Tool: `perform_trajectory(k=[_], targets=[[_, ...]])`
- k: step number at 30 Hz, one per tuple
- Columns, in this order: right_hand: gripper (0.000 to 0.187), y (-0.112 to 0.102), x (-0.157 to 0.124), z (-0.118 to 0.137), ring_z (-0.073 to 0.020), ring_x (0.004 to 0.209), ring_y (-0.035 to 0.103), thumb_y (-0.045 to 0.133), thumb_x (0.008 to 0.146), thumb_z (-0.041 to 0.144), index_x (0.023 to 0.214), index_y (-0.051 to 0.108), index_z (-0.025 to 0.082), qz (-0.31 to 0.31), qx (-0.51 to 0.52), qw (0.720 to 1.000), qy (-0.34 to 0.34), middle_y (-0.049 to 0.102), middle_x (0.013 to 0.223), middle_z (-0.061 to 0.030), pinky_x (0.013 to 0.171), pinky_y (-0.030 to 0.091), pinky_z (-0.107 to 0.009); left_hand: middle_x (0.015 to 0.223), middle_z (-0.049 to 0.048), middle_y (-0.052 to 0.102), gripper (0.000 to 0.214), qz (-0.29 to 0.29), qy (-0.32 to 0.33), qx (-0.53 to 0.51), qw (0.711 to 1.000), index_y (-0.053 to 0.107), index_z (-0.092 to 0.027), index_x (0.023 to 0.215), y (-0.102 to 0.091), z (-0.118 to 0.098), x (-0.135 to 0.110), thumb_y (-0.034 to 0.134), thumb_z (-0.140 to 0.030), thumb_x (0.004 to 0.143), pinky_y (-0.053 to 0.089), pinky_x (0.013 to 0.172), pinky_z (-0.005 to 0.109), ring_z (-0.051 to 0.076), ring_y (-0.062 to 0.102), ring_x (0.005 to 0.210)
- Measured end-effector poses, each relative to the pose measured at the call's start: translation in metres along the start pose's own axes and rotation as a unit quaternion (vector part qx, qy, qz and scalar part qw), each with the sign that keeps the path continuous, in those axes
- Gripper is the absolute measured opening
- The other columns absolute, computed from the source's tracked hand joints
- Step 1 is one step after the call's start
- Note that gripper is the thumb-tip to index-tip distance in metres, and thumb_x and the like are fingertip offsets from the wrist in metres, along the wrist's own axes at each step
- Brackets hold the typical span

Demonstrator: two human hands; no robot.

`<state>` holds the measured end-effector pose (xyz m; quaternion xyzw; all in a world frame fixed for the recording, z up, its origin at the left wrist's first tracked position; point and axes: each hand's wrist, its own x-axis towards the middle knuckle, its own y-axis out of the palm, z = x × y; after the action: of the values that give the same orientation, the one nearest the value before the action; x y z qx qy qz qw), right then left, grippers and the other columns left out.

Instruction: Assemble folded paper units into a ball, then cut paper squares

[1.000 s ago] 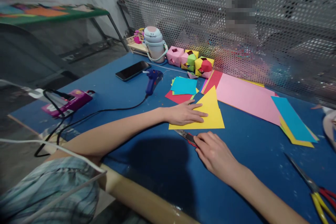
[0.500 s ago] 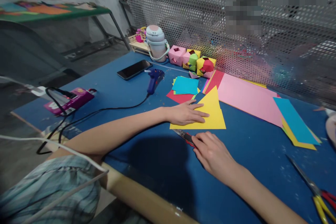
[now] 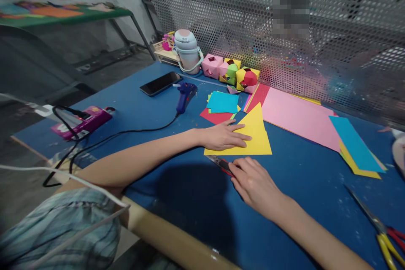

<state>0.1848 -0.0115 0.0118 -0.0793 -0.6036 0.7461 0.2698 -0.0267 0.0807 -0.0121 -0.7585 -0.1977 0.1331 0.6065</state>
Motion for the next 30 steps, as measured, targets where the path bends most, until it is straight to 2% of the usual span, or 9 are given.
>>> perform_trajectory(k=[8, 17, 21, 23, 26, 30], targets=[[0.028, 0.002, -0.001, 0.000, -0.0247, 0.091, 0.061, 0.044, 0.093, 0.016, 0.116, 0.060, 0.013, 0.004, 0.007, 1.000, 0.003, 0.065, 0.102, -0.0147, 0.077, 0.054, -0.041, 0.150, -0.0059, 0.039, 0.041, 0.009, -0.003, 0.000, 1.000, 0.052, -0.033, 0.133, 0.000, 0.001, -0.001, 0.036, -0.026, 0.096, 0.016, 0.115, 0.059, 0.032, 0.022, 0.144], [0.028, 0.000, -0.003, 0.008, -0.0248, 0.091, 0.060, 0.044, 0.094, 0.015, 0.116, 0.060, 0.011, 0.039, 0.006, 0.999, -0.013, 0.064, 0.102, -0.0155, 0.078, 0.054, -0.041, 0.152, -0.0073, 0.037, 0.040, 0.033, -0.012, 0.016, 0.999, 0.050, -0.034, 0.134, -0.004, -0.002, 0.000, 0.035, -0.026, 0.097, 0.012, 0.117, 0.054, 0.029, 0.020, 0.145], [0.028, -0.011, -0.007, 0.009, -0.0234, 0.092, 0.061, 0.045, 0.094, 0.019, 0.117, 0.061, 0.015, 0.059, 0.024, 0.998, 0.004, 0.065, 0.104, -0.0135, 0.079, 0.054, -0.040, 0.154, -0.0006, 0.034, 0.038, 0.001, -0.020, 0.016, 1.000, 0.050, -0.029, 0.133, 0.001, 0.001, -0.002, 0.035, -0.031, 0.099, 0.016, 0.117, 0.050, 0.028, 0.023, 0.145], [0.027, -0.021, -0.009, -0.001, -0.0226, 0.097, 0.061, 0.047, 0.095, 0.022, 0.117, 0.061, 0.017, 0.032, 0.043, 0.998, 0.026, 0.065, 0.106, -0.0122, 0.083, 0.054, -0.039, 0.154, 0.0060, 0.033, 0.039, -0.034, -0.023, 0.011, 0.999, 0.050, -0.022, 0.133, 0.002, 0.001, -0.002, 0.036, -0.034, 0.099, 0.021, 0.116, 0.046, 0.027, 0.026, 0.143], [0.026, -0.033, -0.011, -0.031, -0.0228, 0.103, 0.061, 0.047, 0.095, 0.025, 0.116, 0.062, 0.019, -0.038, 0.039, 0.995, 0.082, 0.066, 0.109, -0.0114, 0.089, 0.052, -0.040, 0.153, 0.0148, 0.033, 0.046, -0.077, -0.040, -0.005, 0.996, 0.050, -0.015, 0.132, -0.002, -0.004, 0.000, 0.047, -0.042, 0.095, 0.028, 0.114, 0.042, 0.028, 0.033, 0.140], [0.028, -0.036, -0.010, -0.082, -0.0275, 0.109, 0.060, 0.048, 0.093, 0.028, 0.116, 0.062, 0.018, -0.074, -0.001, 0.985, 0.157, 0.065, 0.115, -0.0141, 0.094, 0.049, -0.047, 0.152, 0.0231, 0.029, 0.071, -0.050, -0.113, -0.011, 0.992, 0.041, -0.011, 0.138, -0.013, -0.016, 0.002, 0.064, -0.049, 0.082, 0.034, 0.109, 0.044, 0.034, 0.037, 0.137]])
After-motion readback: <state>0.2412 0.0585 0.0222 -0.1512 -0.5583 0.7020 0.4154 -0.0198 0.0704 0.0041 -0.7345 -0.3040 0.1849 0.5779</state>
